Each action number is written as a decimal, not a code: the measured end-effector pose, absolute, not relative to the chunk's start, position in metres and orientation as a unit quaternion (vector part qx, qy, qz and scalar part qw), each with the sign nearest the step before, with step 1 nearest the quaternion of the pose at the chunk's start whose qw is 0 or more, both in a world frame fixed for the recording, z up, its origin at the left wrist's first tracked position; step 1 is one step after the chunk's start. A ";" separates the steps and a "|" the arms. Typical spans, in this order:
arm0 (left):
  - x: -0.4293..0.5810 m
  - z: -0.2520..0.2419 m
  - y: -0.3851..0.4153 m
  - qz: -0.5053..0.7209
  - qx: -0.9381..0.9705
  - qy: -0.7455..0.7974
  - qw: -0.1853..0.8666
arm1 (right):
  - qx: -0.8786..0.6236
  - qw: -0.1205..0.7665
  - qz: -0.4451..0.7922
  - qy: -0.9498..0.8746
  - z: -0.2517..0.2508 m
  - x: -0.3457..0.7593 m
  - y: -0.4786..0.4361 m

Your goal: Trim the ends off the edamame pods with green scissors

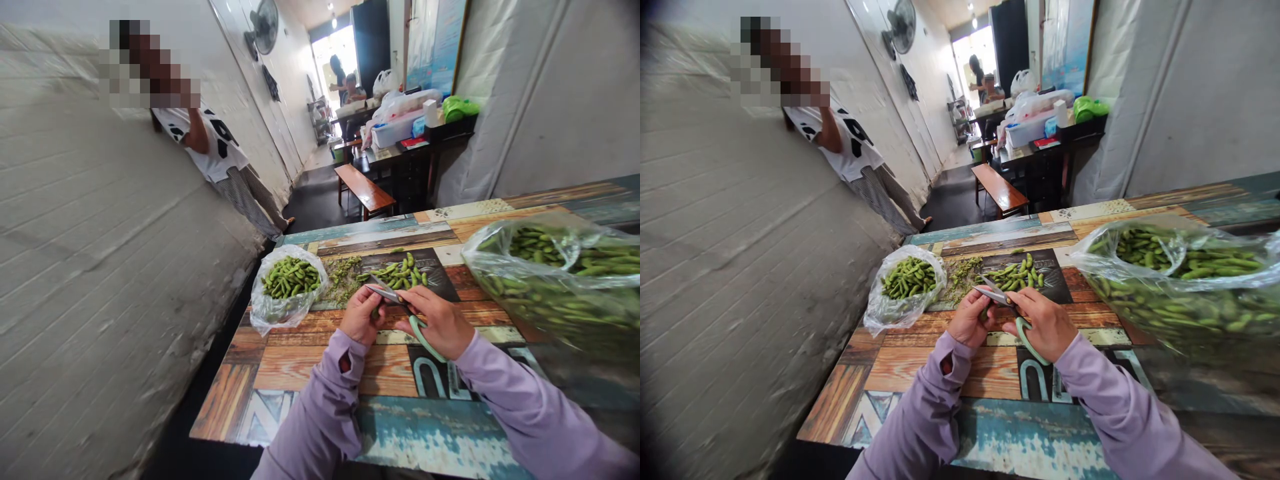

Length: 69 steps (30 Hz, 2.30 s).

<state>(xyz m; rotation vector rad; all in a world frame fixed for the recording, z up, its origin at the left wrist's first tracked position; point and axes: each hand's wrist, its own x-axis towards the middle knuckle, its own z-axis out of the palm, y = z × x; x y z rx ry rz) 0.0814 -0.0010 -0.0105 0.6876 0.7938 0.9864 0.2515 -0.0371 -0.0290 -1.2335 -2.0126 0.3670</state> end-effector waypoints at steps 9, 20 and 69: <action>0.083 -0.013 0.000 0.479 0.303 0.348 0.747 | -0.487 0.366 0.132 -0.782 -0.029 0.251 -0.037; 0.084 -0.013 -0.002 0.470 0.314 0.344 0.750 | -0.480 0.371 0.134 -0.784 -0.028 0.251 -0.038; 0.069 -0.040 0.038 0.399 0.698 0.534 0.263 | -0.541 0.433 0.092 -0.715 -0.032 0.261 -0.029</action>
